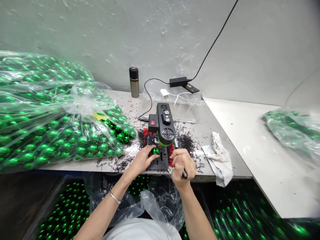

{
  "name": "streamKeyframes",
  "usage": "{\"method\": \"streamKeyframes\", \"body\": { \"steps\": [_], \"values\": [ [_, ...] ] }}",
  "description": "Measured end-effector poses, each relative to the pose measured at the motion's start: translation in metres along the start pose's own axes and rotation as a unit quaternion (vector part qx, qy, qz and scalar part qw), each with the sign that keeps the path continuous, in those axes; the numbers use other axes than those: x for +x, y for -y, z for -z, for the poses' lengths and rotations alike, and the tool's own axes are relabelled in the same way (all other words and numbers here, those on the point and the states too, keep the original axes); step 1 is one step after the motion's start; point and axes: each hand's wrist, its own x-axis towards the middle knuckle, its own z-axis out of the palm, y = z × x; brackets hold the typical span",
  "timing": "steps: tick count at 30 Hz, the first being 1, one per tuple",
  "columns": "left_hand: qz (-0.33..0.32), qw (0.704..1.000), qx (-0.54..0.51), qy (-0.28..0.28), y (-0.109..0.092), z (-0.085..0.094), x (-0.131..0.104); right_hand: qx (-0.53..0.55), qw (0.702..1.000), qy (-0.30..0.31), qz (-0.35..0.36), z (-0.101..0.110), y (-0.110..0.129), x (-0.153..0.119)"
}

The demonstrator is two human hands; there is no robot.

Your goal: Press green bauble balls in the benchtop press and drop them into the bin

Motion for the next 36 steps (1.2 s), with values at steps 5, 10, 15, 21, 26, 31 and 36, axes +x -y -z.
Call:
{"method": "streamKeyframes", "body": {
  "steps": [5, 10, 15, 21, 26, 31, 36],
  "values": [
    [-0.039, 0.999, 0.033, 0.016, -0.003, -0.008, 0.004, 0.005, 1.000, 0.005, -0.003, 0.001, -0.003, -0.003],
    [-0.039, 0.998, 0.037, 0.033, -0.002, -0.006, 0.006, 0.011, 1.000, 0.016, -0.001, 0.002, -0.005, -0.006],
    [-0.046, 0.998, 0.035, 0.031, 0.001, -0.008, 0.007, 0.006, 1.000, 0.014, -0.010, 0.002, -0.007, -0.011],
    [-0.047, 0.995, 0.084, -0.027, 0.004, -0.019, -0.001, 0.001, 1.000, 0.020, -0.005, 0.004, -0.007, -0.011],
    [-0.040, 0.995, 0.082, -0.041, 0.010, -0.025, -0.008, 0.002, 1.000, 0.015, -0.012, 0.004, -0.011, -0.021],
    [-0.037, 0.995, 0.076, -0.051, 0.012, -0.027, -0.008, -0.003, 1.000, 0.016, 0.002, -0.001, -0.023, -0.044],
    [-0.040, 0.995, 0.074, -0.050, 0.012, -0.029, -0.008, 0.006, 1.000, -0.014, 0.018, -0.009, -0.036, -0.064]
  ]
}}
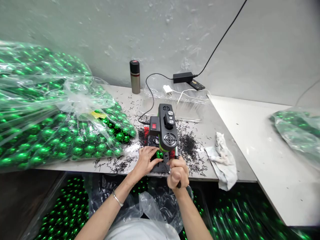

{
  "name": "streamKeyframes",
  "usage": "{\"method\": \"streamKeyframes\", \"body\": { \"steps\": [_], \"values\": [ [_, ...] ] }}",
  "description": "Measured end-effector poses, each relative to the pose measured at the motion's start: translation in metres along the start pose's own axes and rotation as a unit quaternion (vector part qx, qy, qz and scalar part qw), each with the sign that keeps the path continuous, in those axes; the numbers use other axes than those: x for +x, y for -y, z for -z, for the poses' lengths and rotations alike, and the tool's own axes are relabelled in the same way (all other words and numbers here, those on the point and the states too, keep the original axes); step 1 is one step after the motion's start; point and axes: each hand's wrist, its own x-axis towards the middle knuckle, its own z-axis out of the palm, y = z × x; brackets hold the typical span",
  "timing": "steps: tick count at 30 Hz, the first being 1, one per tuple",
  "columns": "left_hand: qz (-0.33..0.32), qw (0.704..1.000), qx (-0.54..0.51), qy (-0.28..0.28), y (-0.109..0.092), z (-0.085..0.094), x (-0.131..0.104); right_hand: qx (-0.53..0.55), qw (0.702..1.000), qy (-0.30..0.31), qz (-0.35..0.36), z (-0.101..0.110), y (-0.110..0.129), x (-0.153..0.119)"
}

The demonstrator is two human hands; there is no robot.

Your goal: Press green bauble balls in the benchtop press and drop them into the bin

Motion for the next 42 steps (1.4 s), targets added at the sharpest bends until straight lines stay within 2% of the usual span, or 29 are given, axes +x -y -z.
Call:
{"method": "streamKeyframes", "body": {
  "steps": [4, 8, 13, 18, 21, 23, 26, 28, 31, 33, 35, 38, 40, 42],
  "values": [
    [0.003, 1.000, -0.001, -0.001, 0.000, -0.001, -0.001, 0.017, 1.000, -0.020, -0.004, -0.003, -0.005, -0.008],
    [0.005, 1.000, 0.000, -0.009, -0.001, -0.001, -0.001, 0.013, 1.000, -0.009, -0.001, -0.002, -0.007, -0.009],
    [-0.006, 1.000, -0.002, -0.010, 0.000, -0.001, 0.000, -0.026, 0.996, 0.067, 0.051, 0.002, -0.006, -0.002],
    [-0.002, 1.000, -0.011, -0.007, -0.002, 0.001, 0.002, -0.007, 0.999, 0.041, -0.002, 0.009, 0.013, 0.030],
    [-0.007, 1.000, -0.018, 0.004, -0.006, 0.005, -0.011, 0.000, 0.997, 0.032, -0.063, 0.012, 0.028, 0.057],
    [-0.021, 1.000, -0.008, 0.015, -0.009, 0.012, -0.027, 0.004, 0.997, 0.025, -0.075, 0.012, 0.034, 0.069],
    [-0.060, 0.997, 0.027, 0.032, -0.008, 0.031, -0.045, 0.013, 0.999, 0.006, -0.051, 0.009, 0.035, 0.068],
    [-0.058, 0.996, 0.070, 0.003, -0.003, 0.049, -0.045, 0.018, 0.999, -0.005, -0.040, 0.006, 0.032, 0.060],
    [0.019, 0.976, 0.185, -0.111, 0.011, 0.079, -0.024, 0.021, 0.999, -0.016, -0.041, 0.002, 0.028, 0.050],
    [0.078, 0.950, 0.262, -0.149, 0.023, 0.095, -0.003, 0.021, 0.998, -0.021, -0.048, 0.001, 0.028, 0.048],
    [0.107, 0.938, 0.303, -0.129, 0.033, 0.106, 0.014, 0.023, 0.998, -0.027, -0.051, 0.001, 0.029, 0.049],
    [0.115, 0.939, 0.313, -0.091, 0.038, 0.114, 0.027, 0.026, 0.998, -0.027, -0.054, 0.001, 0.029, 0.049],
    [0.117, 0.946, 0.282, -0.111, 0.033, 0.116, 0.027, 0.027, 0.998, -0.025, -0.057, 0.001, 0.029, 0.048],
    [0.127, 0.961, 0.201, -0.141, 0.023, 0.113, 0.024, 0.027, 0.998, -0.024, -0.056, 0.001, 0.029, 0.047]
  ]
}}
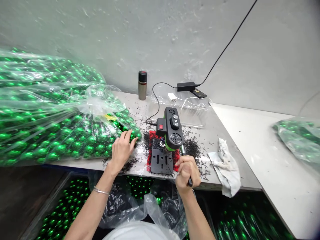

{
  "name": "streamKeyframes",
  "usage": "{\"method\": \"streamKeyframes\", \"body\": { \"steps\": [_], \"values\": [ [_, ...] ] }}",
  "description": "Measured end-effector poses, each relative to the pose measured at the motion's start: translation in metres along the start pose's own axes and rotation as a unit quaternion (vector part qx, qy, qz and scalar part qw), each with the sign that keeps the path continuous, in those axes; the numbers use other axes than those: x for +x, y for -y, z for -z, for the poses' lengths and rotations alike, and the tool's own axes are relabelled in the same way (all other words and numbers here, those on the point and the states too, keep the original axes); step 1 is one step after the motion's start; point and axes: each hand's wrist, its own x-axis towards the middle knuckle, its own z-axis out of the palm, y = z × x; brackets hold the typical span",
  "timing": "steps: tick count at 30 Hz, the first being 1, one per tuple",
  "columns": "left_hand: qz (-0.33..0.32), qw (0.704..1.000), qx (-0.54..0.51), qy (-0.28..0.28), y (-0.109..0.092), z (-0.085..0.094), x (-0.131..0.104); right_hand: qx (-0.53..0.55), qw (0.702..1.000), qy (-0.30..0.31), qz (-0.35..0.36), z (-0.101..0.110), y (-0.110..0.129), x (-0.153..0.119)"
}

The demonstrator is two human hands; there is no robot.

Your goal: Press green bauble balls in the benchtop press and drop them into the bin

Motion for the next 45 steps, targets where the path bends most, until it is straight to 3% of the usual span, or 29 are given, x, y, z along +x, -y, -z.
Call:
{"method": "streamKeyframes", "body": {
  "steps": [3, 6, 8, 10, 12, 17, 24, 32, 35, 45],
  "values": [
    [0.080, 0.972, -0.211, 0.062, -0.021, -0.006, -0.014, 0.000, 1.000, 0.002, -0.002, 0.000, -0.001, -0.001],
    [0.177, 0.874, -0.419, 0.170, -0.044, -0.026, -0.030, 0.001, 1.000, 0.000, 0.000, 0.000, -0.001, 0.000],
    [0.217, 0.821, -0.486, 0.205, -0.056, -0.042, -0.039, 0.003, 1.000, 0.007, 0.009, 0.001, -0.001, 0.001],
    [0.237, 0.801, -0.507, 0.211, -0.064, -0.054, -0.044, 0.003, 1.000, 0.020, 0.016, 0.002, -0.001, 0.003],
    [0.239, 0.806, -0.504, 0.201, -0.067, -0.061, -0.045, 0.001, 0.999, 0.028, 0.021, 0.003, -0.001, 0.004],
    [0.194, 0.855, -0.453, 0.163, -0.069, -0.066, -0.050, -0.005, 0.999, 0.029, 0.019, 0.004, 0.003, 0.012],
    [0.092, 0.921, -0.357, 0.126, -0.075, -0.069, -0.067, -0.029, 0.999, 0.026, 0.017, 0.004, 0.015, 0.035],
    [0.056, 0.948, -0.299, 0.095, -0.072, -0.077, -0.076, -0.035, 0.998, 0.032, -0.036, 0.002, 0.028, 0.054],
    [0.017, 0.962, -0.254, 0.103, -0.068, -0.079, -0.077, -0.039, 0.998, 0.030, -0.036, 0.002, 0.027, 0.050],
    [-0.063, 0.967, -0.215, 0.123, -0.056, -0.075, -0.074, -0.033, 0.999, 0.038, -0.016, 0.005, 0.023, 0.033]
  ]
}}
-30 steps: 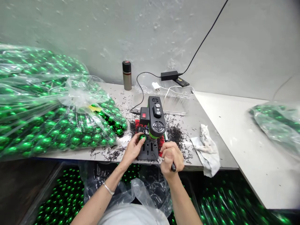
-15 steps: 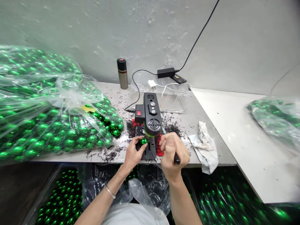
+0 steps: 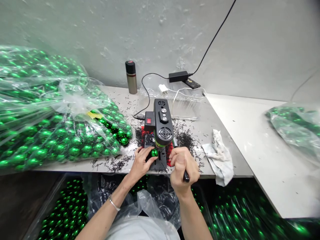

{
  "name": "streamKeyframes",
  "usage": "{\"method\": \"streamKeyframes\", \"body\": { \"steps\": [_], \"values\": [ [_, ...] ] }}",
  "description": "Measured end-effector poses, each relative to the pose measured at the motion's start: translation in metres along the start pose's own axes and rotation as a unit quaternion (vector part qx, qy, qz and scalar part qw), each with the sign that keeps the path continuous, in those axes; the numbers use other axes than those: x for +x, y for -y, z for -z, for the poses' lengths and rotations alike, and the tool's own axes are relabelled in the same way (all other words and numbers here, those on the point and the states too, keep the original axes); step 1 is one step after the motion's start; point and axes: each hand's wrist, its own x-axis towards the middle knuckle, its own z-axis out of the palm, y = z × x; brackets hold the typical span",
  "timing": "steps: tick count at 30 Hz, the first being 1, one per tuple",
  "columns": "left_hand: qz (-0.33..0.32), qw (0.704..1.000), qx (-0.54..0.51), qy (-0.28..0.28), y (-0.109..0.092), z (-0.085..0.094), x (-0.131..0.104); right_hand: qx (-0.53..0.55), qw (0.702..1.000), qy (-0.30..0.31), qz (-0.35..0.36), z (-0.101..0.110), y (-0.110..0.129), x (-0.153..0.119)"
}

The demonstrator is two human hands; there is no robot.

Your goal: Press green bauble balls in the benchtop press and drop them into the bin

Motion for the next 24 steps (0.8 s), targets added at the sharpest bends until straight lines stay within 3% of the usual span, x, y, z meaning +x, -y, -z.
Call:
{"method": "streamKeyframes", "body": {
  "steps": [8, 14, 24],
  "values": [
    [0.022, 1.000, 0.019, 0.003, 0.001, -0.005, 0.007, 0.006, 1.000, 0.007, 0.004, 0.001, -0.006, -0.011],
    [-0.007, 1.000, 0.011, 0.009, 0.001, -0.003, 0.009, 0.008, 0.999, 0.032, 0.009, 0.002, -0.020, -0.033],
    [-0.005, 1.000, 0.015, 0.019, -0.001, -0.002, 0.008, -0.014, 0.997, -0.002, 0.074, -0.011, -0.051, -0.069]
  ]
}}
